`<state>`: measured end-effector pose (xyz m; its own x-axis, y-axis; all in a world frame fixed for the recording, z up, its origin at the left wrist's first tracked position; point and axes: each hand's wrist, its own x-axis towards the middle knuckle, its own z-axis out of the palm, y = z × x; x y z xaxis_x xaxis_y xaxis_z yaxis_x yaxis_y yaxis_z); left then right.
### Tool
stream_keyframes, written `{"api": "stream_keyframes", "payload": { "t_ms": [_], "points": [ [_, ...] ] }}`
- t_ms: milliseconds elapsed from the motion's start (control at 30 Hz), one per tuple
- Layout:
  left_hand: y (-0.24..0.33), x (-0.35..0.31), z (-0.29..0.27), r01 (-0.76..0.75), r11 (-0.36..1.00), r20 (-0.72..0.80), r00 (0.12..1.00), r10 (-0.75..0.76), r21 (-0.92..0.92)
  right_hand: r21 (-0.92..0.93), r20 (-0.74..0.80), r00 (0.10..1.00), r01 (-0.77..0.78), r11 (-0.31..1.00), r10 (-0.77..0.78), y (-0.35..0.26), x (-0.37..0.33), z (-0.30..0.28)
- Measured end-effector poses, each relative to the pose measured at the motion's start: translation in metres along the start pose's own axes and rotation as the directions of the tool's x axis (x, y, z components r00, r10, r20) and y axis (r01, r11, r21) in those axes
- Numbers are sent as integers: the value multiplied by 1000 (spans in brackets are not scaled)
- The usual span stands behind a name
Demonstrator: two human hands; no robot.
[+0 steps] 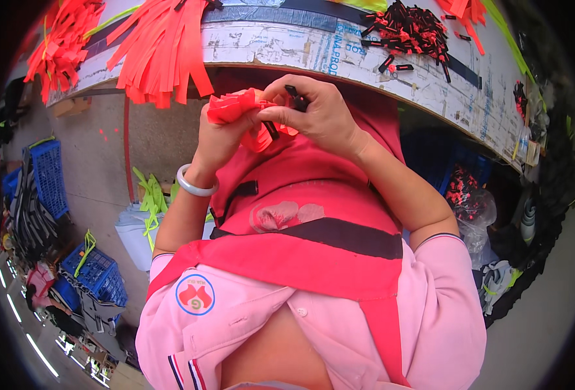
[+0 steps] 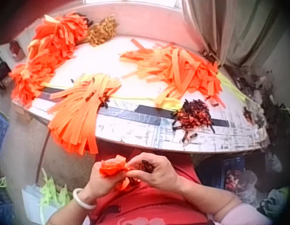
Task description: Assembling bundles of colored plastic strips and securing them with clips at a workbench.
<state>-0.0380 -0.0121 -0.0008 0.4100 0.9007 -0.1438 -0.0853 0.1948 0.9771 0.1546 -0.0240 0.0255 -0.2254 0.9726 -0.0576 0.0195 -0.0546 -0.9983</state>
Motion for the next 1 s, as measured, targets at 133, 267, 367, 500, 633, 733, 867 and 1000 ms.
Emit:
{"api": "stream_keyframes", "payload": {
  "t_ms": [133,267,367,500,633,733,867,1000],
  "points": [
    [-1,-1,0,-39,998,-15,999,40,56,-308,58,959,283,908,-279,-4,-1,3],
    [-6,-2,0,-95,993,-21,995,97,64,-330,37,955,290,898,-295,-5,-3,6],
    [-3,-1,2,-75,997,-1,997,75,25,-337,23,937,336,880,-349,0,-4,6],
    [-7,-1,0,-46,999,49,998,46,2,-367,10,897,414,833,-441,5,-7,8],
    [-5,-4,5,37,994,52,998,-31,-100,-374,-8,878,441,816,-479,8,-8,10],
    [-1,-4,6,7,998,53,999,-3,-57,-393,1,872,450,802,-489,8,-9,9],
    [-1,-1,2,-5,1000,152,988,9,-29,-391,14,885,434,812,-466,6,-11,8],
    [-2,-2,1,-132,989,127,984,123,69,-434,59,909,395,810,-412,-1,-10,9]
  ]
}}
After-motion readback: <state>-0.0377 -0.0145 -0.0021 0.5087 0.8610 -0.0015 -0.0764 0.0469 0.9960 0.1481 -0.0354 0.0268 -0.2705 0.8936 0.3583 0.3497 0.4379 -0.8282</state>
